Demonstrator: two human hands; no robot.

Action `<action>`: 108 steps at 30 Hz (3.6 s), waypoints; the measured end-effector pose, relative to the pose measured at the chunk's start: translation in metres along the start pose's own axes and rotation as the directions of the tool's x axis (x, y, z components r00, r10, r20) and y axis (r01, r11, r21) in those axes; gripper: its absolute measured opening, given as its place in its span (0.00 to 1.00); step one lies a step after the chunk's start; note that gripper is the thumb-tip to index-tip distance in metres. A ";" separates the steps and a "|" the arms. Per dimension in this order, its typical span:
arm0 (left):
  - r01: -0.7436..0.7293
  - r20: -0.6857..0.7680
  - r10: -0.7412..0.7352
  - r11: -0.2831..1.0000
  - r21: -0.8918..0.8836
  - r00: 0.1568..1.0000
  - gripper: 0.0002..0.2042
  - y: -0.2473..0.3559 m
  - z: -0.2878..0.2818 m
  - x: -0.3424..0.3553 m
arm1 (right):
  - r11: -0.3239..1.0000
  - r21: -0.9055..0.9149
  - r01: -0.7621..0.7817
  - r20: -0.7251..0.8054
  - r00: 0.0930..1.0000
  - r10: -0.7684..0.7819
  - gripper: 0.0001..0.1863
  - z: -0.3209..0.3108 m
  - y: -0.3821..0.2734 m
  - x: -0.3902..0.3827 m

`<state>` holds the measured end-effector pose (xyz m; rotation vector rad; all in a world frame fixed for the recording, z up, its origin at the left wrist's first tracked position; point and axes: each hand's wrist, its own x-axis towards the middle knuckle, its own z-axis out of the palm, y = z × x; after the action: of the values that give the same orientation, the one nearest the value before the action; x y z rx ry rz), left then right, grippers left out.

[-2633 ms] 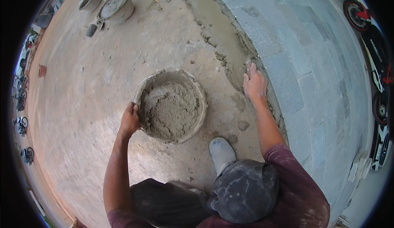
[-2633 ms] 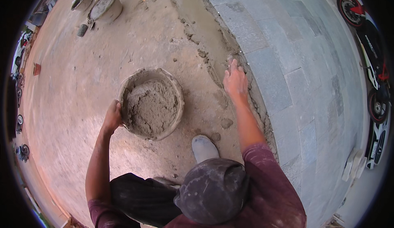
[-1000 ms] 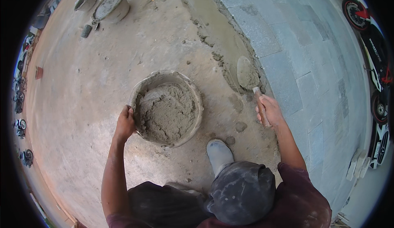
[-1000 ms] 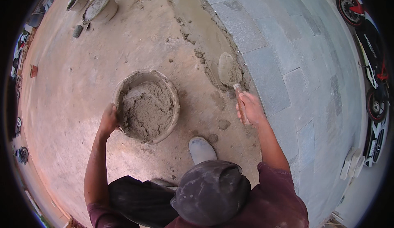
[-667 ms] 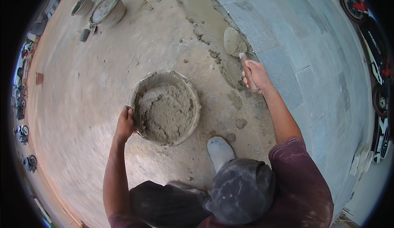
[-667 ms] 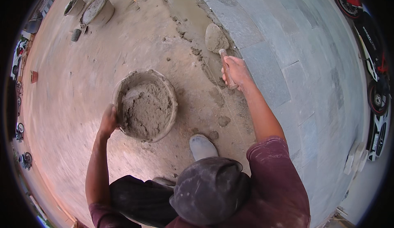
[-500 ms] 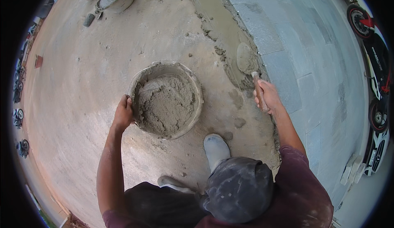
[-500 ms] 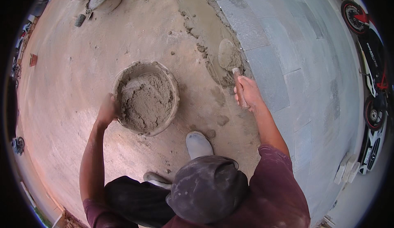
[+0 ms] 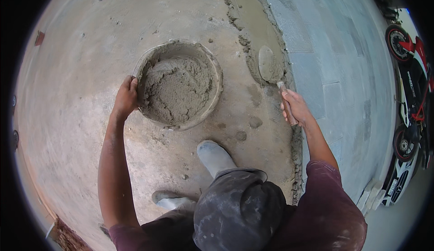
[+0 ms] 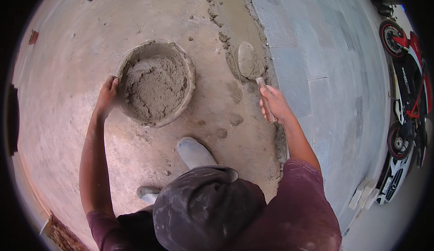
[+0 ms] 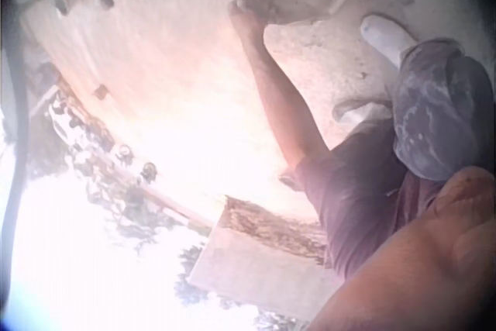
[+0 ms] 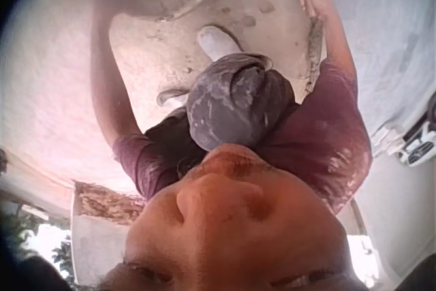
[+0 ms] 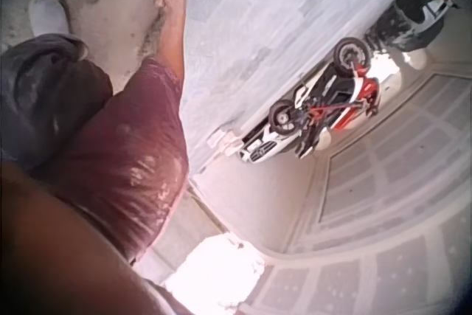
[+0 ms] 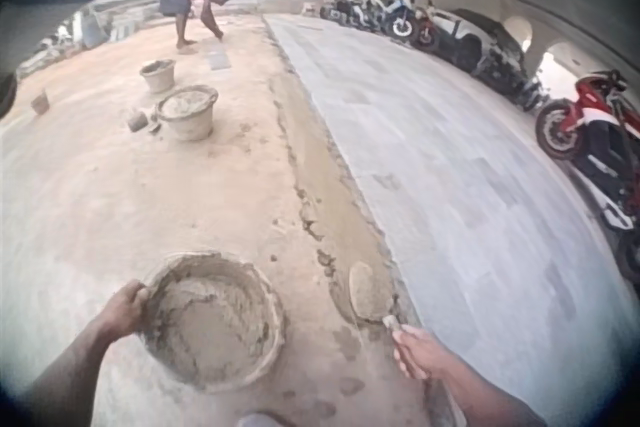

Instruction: The person mixes wet concrete by hand using a hoe, carries buckets of the mixture to a tiled area, and then applies the mortar to the edge of the walkway using a trowel.

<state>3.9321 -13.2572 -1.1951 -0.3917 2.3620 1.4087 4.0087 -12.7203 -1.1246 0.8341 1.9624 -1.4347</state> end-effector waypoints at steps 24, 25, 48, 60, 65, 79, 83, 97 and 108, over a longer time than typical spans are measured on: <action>0.096 0.176 -0.067 0.983 -0.159 0.982 0.15 -0.010 -0.025 -0.016 | 0.931 -0.353 0.095 -0.040 0.992 -0.117 0.19 -0.001 -0.045 0.020; 0.100 0.164 -0.073 0.981 -0.167 0.984 0.15 -0.013 -0.026 -0.017 | 0.932 -0.358 0.053 -0.060 0.995 -0.080 0.18 -0.003 -0.040 -0.007; -0.239 0.067 0.248 0.964 -0.119 0.966 0.13 0.010 -0.032 -0.038 | 0.751 -0.514 0.416 0.317 0.905 -0.284 0.25 0.247 -0.076 -0.101; -0.180 -0.003 0.180 0.984 -0.007 0.984 0.14 -0.004 -0.027 -0.036 | 0.897 -0.275 0.346 -0.066 0.924 -0.377 0.27 0.128 -0.042 -0.103; -0.135 0.017 0.135 0.991 0.005 0.991 0.13 0.011 -0.019 -0.031 | 0.754 -0.578 0.313 -0.341 0.746 -0.571 0.27 0.088 -0.043 -0.052; -0.041 0.004 0.040 0.995 0.088 0.999 0.13 -0.005 -0.017 -0.027 | 0.659 -0.724 0.206 -0.196 0.853 -0.483 0.16 0.034 -0.087 0.048; -0.040 0.008 0.040 0.995 0.089 0.999 0.14 -0.003 -0.005 -0.020 | 0.658 -0.676 0.332 -0.271 0.718 -0.641 0.16 0.025 -0.063 0.052; -0.024 0.036 0.022 0.998 0.060 0.999 0.15 -0.002 -0.015 -0.029 | 0.767 -0.639 0.060 -0.015 0.996 -0.090 0.24 -0.006 -0.088 -0.004; 0.010 0.055 -0.011 1.000 0.005 0.998 0.14 -0.002 0.002 -0.012 | 0.857 -0.500 0.128 -0.077 0.979 -0.191 0.22 0.001 -0.119 0.069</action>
<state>3.9439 -13.2554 -1.1922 -0.3592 2.3162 1.3907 3.8740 -12.7389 -1.1036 0.5415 2.3935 -0.9004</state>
